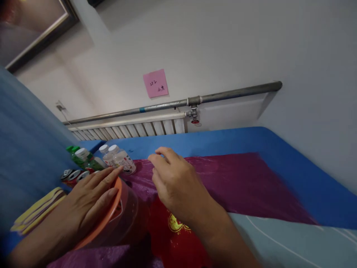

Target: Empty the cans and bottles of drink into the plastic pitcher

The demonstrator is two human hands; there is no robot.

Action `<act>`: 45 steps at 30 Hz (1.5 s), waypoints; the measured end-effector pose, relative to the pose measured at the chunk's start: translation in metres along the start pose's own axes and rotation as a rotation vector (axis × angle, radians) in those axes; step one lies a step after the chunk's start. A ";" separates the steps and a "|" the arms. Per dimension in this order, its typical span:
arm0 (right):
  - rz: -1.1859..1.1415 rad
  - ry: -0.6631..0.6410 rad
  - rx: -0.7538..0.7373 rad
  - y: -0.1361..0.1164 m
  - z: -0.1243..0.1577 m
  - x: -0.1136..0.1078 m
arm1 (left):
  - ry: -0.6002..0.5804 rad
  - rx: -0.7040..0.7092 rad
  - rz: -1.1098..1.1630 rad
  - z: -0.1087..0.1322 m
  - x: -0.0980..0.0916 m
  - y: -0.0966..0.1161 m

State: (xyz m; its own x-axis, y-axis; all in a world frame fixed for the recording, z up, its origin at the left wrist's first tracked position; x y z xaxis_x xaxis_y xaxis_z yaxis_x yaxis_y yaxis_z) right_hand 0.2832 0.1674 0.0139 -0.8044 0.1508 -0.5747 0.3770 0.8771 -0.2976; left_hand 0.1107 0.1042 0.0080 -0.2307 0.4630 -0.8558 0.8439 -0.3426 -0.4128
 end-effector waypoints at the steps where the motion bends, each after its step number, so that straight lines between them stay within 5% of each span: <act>1: 0.003 -0.003 -0.005 -0.002 0.000 0.000 | -0.002 -0.011 0.010 -0.001 0.000 -0.001; 6: 0.011 0.005 -0.012 -0.008 0.000 -0.006 | 0.036 0.084 -0.020 -0.007 0.004 0.004; 14: -0.065 0.061 -0.047 -0.016 -0.002 -0.018 | -0.194 -0.080 0.246 -0.010 0.037 -0.020; 17: -0.087 0.070 -0.039 -0.019 -0.002 -0.025 | -0.215 -0.296 0.459 -0.010 0.036 -0.037; 20: -0.110 0.056 -0.024 -0.020 -0.001 -0.030 | -0.055 -0.603 0.535 0.006 0.022 -0.060; 22: -0.120 0.040 -0.009 -0.019 -0.001 -0.029 | 0.015 -0.659 0.490 0.021 0.013 -0.063; 25: -0.111 0.018 0.024 -0.014 0.000 -0.026 | 0.045 -0.557 0.385 0.034 0.008 -0.053; 33: -0.063 -0.100 0.050 -0.011 -0.002 -0.016 | -0.057 0.076 0.189 0.028 0.011 -0.017; 38: -0.075 -0.087 0.074 -0.005 -0.001 -0.015 | 0.030 0.142 0.103 0.030 0.007 -0.013; 45: -0.332 -0.032 0.106 -0.003 -0.001 0.000 | -0.078 0.014 0.277 0.029 0.013 -0.024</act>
State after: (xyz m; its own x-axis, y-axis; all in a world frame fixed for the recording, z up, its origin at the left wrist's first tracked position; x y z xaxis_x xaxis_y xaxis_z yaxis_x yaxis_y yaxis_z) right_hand 0.2815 0.1654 0.0157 -0.8771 -0.1504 -0.4561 0.1443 0.8233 -0.5490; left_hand 0.0734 0.0954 -0.0024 -0.0291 0.2863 -0.9577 0.8734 -0.4586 -0.1637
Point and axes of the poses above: each hand's wrist, its own z-axis away from the middle knuckle, its own x-axis out of the palm, y = z × x, the point moved 8 cm from there along -z, towards the middle knuckle, and after that the axes turned 6 degrees about -x, right-handed, at the moved point
